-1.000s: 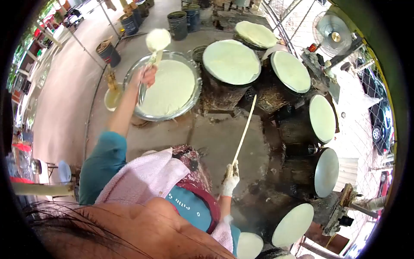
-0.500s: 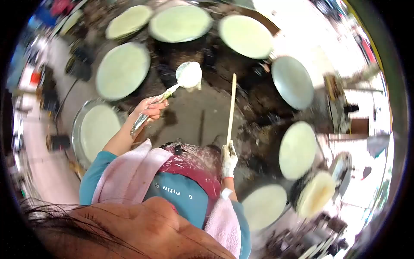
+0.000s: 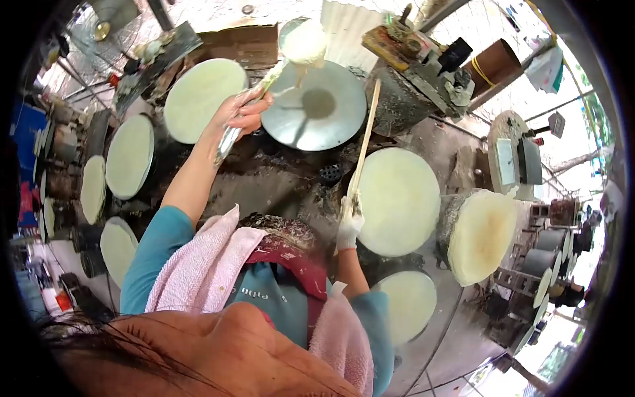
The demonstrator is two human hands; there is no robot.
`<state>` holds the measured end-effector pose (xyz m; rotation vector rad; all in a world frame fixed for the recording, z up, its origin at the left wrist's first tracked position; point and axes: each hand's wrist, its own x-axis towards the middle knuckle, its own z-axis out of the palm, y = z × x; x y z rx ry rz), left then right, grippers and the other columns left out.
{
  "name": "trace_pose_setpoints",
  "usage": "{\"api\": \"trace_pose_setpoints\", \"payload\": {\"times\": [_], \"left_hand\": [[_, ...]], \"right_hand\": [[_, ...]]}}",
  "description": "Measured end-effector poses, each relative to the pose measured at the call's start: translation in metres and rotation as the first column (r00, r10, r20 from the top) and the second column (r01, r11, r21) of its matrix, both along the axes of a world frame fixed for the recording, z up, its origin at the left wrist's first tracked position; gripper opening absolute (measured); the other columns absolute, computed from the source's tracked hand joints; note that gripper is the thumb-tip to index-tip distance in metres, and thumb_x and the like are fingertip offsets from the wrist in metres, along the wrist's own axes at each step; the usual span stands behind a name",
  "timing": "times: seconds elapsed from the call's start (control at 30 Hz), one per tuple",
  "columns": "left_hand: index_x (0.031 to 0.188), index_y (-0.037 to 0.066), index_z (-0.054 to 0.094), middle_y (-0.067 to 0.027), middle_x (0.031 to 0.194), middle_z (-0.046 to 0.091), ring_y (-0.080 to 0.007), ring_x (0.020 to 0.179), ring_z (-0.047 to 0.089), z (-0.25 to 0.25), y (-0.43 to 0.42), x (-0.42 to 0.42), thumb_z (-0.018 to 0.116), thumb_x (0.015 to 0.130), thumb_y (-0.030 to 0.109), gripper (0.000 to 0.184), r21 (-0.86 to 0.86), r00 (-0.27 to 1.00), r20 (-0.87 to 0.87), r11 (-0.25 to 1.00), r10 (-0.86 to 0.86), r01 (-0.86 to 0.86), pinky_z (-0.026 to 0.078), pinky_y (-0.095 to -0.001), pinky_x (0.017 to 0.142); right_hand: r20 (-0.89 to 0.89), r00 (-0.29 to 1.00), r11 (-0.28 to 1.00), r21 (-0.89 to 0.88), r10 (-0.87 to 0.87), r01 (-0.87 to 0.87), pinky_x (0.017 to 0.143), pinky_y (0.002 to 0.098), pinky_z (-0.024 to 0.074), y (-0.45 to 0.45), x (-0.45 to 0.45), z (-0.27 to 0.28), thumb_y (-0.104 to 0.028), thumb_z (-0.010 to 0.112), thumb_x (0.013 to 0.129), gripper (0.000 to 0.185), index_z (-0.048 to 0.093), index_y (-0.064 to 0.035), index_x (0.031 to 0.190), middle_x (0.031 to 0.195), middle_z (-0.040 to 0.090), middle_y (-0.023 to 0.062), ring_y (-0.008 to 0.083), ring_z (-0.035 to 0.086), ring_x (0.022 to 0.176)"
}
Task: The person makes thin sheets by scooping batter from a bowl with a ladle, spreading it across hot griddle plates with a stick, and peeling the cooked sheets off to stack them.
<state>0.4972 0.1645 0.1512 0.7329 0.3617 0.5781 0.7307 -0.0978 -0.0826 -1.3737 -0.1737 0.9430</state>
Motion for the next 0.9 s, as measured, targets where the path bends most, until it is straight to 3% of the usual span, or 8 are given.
{"api": "trace_pose_setpoints", "payload": {"times": [0.17,0.27,0.37,0.4,0.53,0.57,0.77,0.9], "left_hand": [[0.095,-0.001,0.054,0.0036,0.056,0.036,-0.0059,0.036,0.031,-0.061,0.077,0.098,0.04,0.102,0.023,0.029,0.121,0.924,-0.382,0.99,-0.018,0.069,0.024,-0.0233,0.036],[0.09,-0.001,0.054,-0.0005,0.057,0.042,-0.0093,0.039,0.036,-0.138,0.102,0.141,0.046,0.099,0.022,0.026,0.211,0.856,-0.516,0.974,0.036,0.086,0.029,-0.0282,0.037],[0.087,-0.002,0.054,-0.0069,0.062,0.05,-0.0148,0.044,0.045,-0.197,0.12,0.157,0.054,0.093,0.024,0.026,0.39,0.775,-0.621,0.905,0.119,0.173,0.037,-0.0327,0.042],[0.087,-0.002,0.054,-0.0105,0.065,0.054,-0.0189,0.047,0.05,-0.203,0.121,0.154,0.057,0.091,0.024,0.027,0.425,0.721,-0.672,0.885,0.168,0.19,0.04,-0.0351,0.045],[0.093,-0.004,0.055,-0.0242,0.078,0.063,-0.0384,0.07,0.063,-0.235,0.148,0.125,0.063,0.083,0.028,0.035,0.799,0.533,-0.596,0.505,0.6,0.325,0.049,-0.0467,0.065],[0.1,-0.005,0.054,-0.0285,0.086,0.063,-0.046,0.087,0.059,-0.231,0.157,0.112,0.063,0.082,0.03,0.04,0.698,0.483,-0.706,0.626,0.519,0.348,0.046,-0.0503,0.077],[0.113,-0.005,0.05,-0.0285,0.081,0.062,-0.0456,0.076,0.061,-0.217,0.209,0.031,0.053,0.093,0.032,0.042,0.872,0.486,-0.467,0.477,0.738,0.113,0.049,-0.0487,0.065],[0.105,-0.002,0.057,-0.013,0.075,0.06,-0.0212,0.069,0.059,-0.207,0.214,-0.01,0.053,0.094,0.019,0.024,0.866,0.559,-0.41,0.499,0.721,-0.009,0.047,-0.0343,0.064]], "right_hand": [[0.266,0.964,0.998,0.058,-0.006,-0.009,0.046,0.0161,0.0363,0.086,0.036,-0.026,-0.012,0.059,0.093,0.046,0.047,-0.0081,0.137,0.093,0.063,-0.0017,0.0012,0.045,0.056],[0.512,0.859,0.997,-0.054,-0.023,0.059,0.086,0.0234,0.0439,0.129,0.022,0.012,-0.018,0.061,0.092,0.048,0.048,-0.0006,0.135,0.111,0.065,0.0059,0.0085,0.056,0.095],[0.59,0.783,0.936,-0.35,0.196,0.03,0.081,0.0305,0.0484,0.151,0.008,-0.006,-0.029,0.058,0.093,0.051,0.044,-0.0058,0.137,0.111,0.065,0.0171,0.0191,0.065,0.093],[0.512,0.786,0.809,-0.588,0.347,0.026,0.083,0.0255,0.046,0.157,0.004,-0.009,-0.028,0.059,0.093,0.047,0.049,-0.0074,0.134,0.099,0.067,0.007,0.0135,0.062,0.09],[0.489,0.799,0.78,-0.624,0.35,0.04,0.084,0.0288,0.0468,0.175,-0.02,-0.005,-0.03,0.057,0.093,0.046,0.05,-0.0098,0.134,0.107,0.067,0.0114,0.0198,0.064,0.095],[0.485,0.793,0.772,-0.635,0.368,0.031,0.083,0.03,0.0473,0.18,-0.023,0.004,-0.031,0.056,0.093,0.046,0.05,-0.0105,0.134,0.107,0.067,0.013,0.0221,0.065,0.096],[0.466,0.536,0.463,-0.873,0.704,0.152,0.074,0.0428,0.0501,0.195,-0.021,0.058,-0.042,0.054,0.09,0.052,0.046,-0.023,0.137,0.115,0.061,0.0215,0.0364,0.063,0.089],[0.838,0.459,0.831,-0.461,0.293,0.31,0.073,0.0332,0.0508,0.161,-0.009,-0.017,-0.02,0.06,0.091,0.047,0.049,-0.0046,0.134,0.117,0.064,0.0128,0.0197,0.066,0.089]]}}
